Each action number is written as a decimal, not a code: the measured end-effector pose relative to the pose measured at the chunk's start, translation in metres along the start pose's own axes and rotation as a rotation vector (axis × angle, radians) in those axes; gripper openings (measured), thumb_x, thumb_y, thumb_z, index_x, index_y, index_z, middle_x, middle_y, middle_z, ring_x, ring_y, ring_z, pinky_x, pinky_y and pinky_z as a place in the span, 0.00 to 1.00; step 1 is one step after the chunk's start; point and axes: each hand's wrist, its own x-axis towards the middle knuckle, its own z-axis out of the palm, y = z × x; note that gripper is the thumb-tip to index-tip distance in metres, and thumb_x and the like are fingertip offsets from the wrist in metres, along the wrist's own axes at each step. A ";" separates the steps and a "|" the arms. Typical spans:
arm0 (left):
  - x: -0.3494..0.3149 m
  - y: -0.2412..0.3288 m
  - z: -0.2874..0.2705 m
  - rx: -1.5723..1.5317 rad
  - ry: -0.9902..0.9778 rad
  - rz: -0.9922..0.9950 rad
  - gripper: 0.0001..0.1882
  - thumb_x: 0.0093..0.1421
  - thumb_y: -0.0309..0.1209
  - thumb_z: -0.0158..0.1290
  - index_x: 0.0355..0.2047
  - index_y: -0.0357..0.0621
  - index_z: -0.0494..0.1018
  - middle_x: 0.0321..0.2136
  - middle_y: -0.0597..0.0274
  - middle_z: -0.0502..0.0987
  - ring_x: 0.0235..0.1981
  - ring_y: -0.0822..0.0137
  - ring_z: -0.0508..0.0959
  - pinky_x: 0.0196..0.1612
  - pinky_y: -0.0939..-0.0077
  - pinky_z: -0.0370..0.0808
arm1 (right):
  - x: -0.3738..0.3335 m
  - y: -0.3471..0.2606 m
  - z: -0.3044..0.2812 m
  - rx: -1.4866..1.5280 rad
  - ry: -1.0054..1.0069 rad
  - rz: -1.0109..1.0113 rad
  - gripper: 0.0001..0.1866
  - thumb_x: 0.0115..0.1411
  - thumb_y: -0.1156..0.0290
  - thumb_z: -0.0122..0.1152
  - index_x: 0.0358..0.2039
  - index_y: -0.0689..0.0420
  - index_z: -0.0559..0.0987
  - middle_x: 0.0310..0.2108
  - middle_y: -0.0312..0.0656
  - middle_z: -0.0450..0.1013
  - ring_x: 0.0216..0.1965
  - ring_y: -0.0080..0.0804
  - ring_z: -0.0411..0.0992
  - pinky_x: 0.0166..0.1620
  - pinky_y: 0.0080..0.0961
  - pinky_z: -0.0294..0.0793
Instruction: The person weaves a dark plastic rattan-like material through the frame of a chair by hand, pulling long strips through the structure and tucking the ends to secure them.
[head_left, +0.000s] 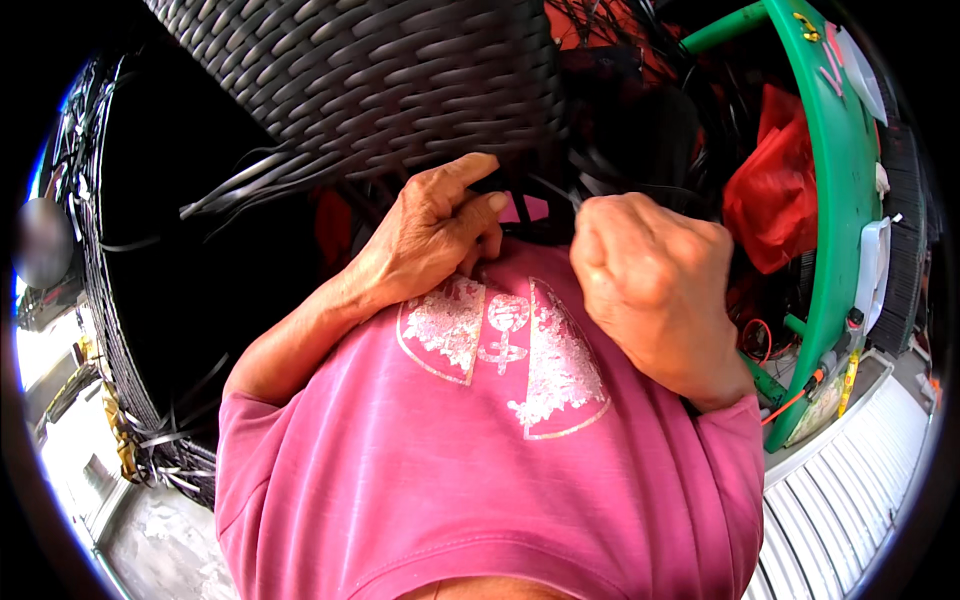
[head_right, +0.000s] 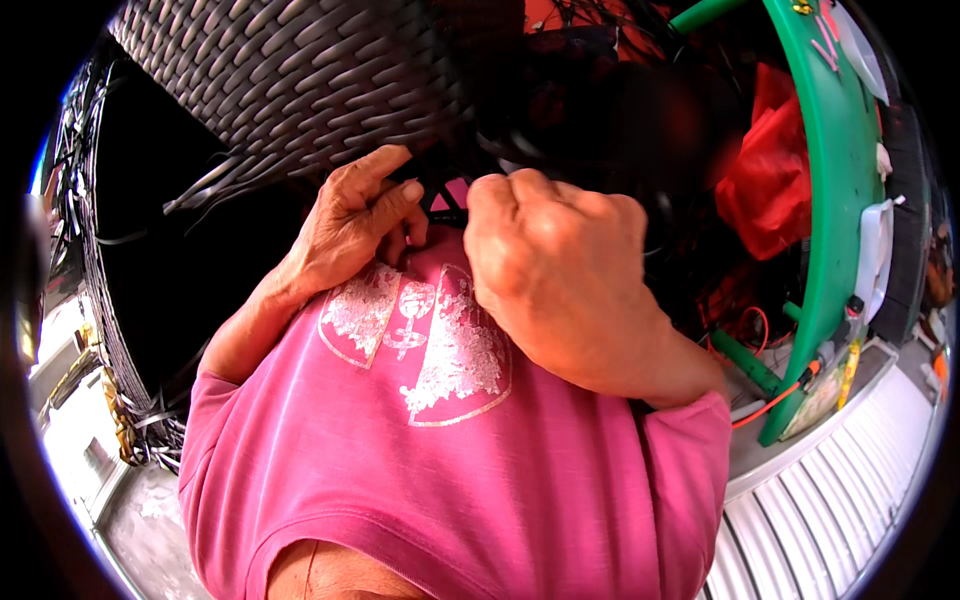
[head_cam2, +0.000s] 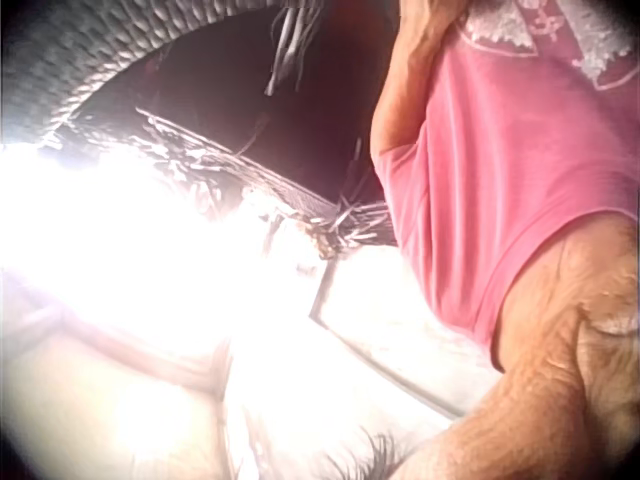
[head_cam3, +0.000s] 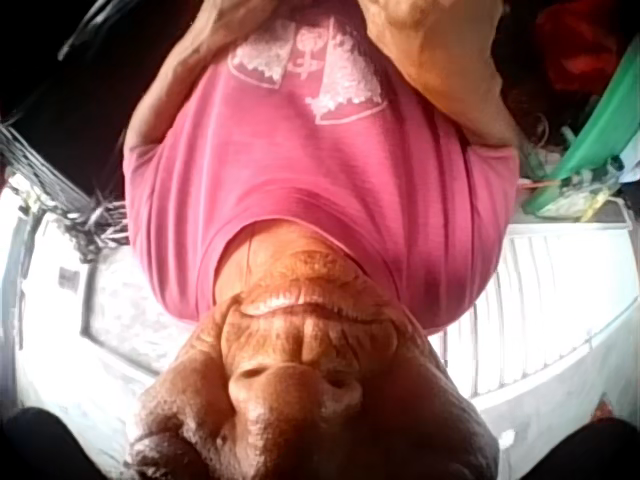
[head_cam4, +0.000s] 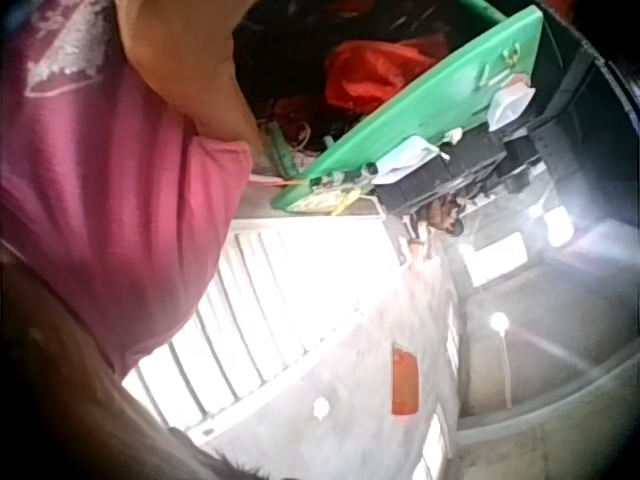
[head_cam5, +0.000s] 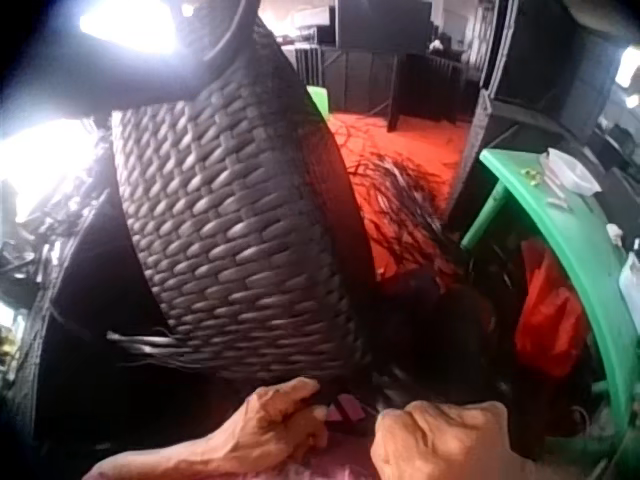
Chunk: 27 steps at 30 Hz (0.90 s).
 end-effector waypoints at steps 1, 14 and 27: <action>0.002 -0.001 0.000 0.075 0.023 0.056 0.10 0.64 0.27 0.50 0.41 0.31 0.69 0.17 0.57 0.76 0.16 0.72 0.74 0.22 0.75 0.70 | 0.001 0.001 0.005 0.055 -0.006 0.008 0.08 0.47 0.84 0.60 0.22 0.58 0.70 0.16 0.40 0.65 0.17 0.35 0.70 0.19 0.29 0.67; -0.054 0.011 -0.031 0.611 0.001 0.882 0.08 0.49 0.18 0.56 0.31 0.31 0.76 0.15 0.60 0.73 0.11 0.66 0.71 0.15 0.74 0.65 | 0.011 -0.005 0.040 0.525 0.002 -0.276 0.15 0.49 0.77 0.64 0.39 0.64 0.79 0.38 0.46 0.77 0.34 0.40 0.75 0.34 0.31 0.75; -0.028 -0.031 -0.029 0.275 0.084 0.328 0.19 0.61 0.23 0.53 0.52 0.31 0.70 0.19 0.54 0.76 0.20 0.68 0.77 0.28 0.76 0.74 | 0.009 -0.004 0.024 0.065 -0.107 -0.140 0.08 0.46 0.82 0.63 0.29 0.62 0.75 0.20 0.40 0.67 0.22 0.35 0.70 0.23 0.28 0.70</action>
